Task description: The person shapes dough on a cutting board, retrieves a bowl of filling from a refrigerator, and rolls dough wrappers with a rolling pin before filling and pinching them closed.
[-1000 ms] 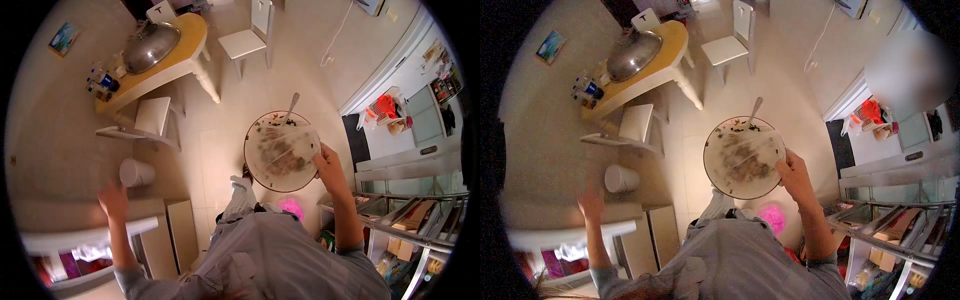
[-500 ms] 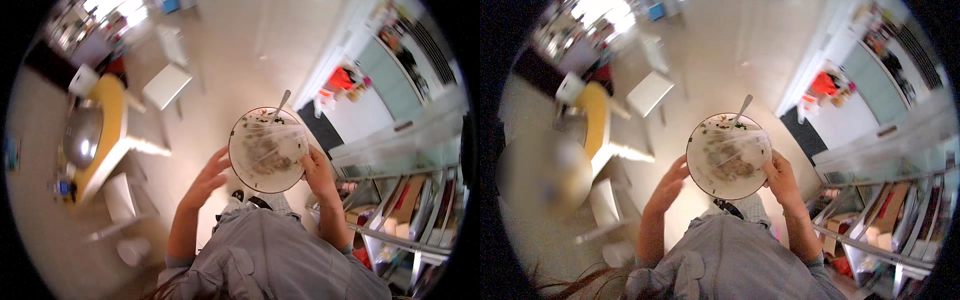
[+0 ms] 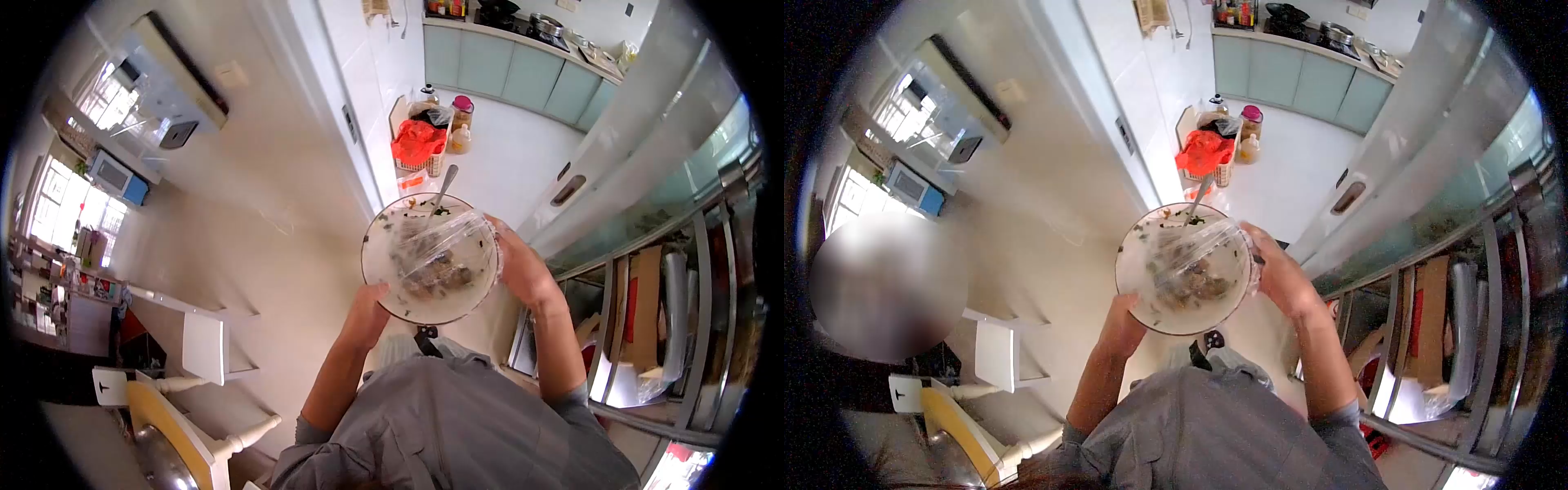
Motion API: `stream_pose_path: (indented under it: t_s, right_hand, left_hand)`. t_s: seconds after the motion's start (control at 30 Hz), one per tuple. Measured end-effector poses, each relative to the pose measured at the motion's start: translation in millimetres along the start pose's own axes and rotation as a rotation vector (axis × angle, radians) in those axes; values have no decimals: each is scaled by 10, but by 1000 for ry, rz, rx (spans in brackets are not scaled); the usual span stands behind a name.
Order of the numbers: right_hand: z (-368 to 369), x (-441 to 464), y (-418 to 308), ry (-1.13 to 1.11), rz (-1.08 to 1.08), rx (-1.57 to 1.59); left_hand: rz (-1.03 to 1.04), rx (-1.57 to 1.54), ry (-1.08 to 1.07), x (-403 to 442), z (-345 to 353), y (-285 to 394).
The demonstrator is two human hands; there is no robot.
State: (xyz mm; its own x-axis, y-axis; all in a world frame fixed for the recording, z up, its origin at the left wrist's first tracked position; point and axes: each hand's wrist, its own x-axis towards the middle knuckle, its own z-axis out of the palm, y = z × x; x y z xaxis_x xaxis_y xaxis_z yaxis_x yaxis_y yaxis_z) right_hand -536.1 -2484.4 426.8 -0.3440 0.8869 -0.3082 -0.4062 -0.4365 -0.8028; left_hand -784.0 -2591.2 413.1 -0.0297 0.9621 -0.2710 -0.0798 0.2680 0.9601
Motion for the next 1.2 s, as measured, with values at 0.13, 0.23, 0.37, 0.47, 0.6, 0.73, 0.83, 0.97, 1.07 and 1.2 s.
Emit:
stream_pose_path:
  t_s: [0.13,0.23,0.37,0.47,0.6,0.73,0.83,0.97,1.07,1.2]
  right_hand:
    - [-233,395,105,-140,-198,-235]
    - [-244,384,-16,-141,-246,-288]
    - [-250,414,-38,-53,-415,-510]
    - [-202,169,128,-177,-455,-702]
    - [-219,-431,590,-405,-368,-846]
    - [756,-371,641,-532,-769,-912]
    - [488,-587,464,-359,-855,-736]
    - [345,-282,256,252,-1261,-365]
    - [-133,-558,202,306,-1327,-102]
    - [-1383,757,-950,262,-1172,100]
  left_hand:
    - [-1,-406,91,262,28,-104]
    - [69,-489,238,386,249,-35]
    - [277,-581,316,988,275,-346]
    - [377,-394,350,1497,374,-754]
    - [414,-582,-189,1154,916,-808]
    - [290,-638,-335,1430,127,-659]
    - [650,151,-62,1605,-68,-825]
    - [949,242,-169,1801,-941,-564]
    - [979,-45,-313,1523,-1284,-426]
    - [897,-135,-185,2863,-801,23]
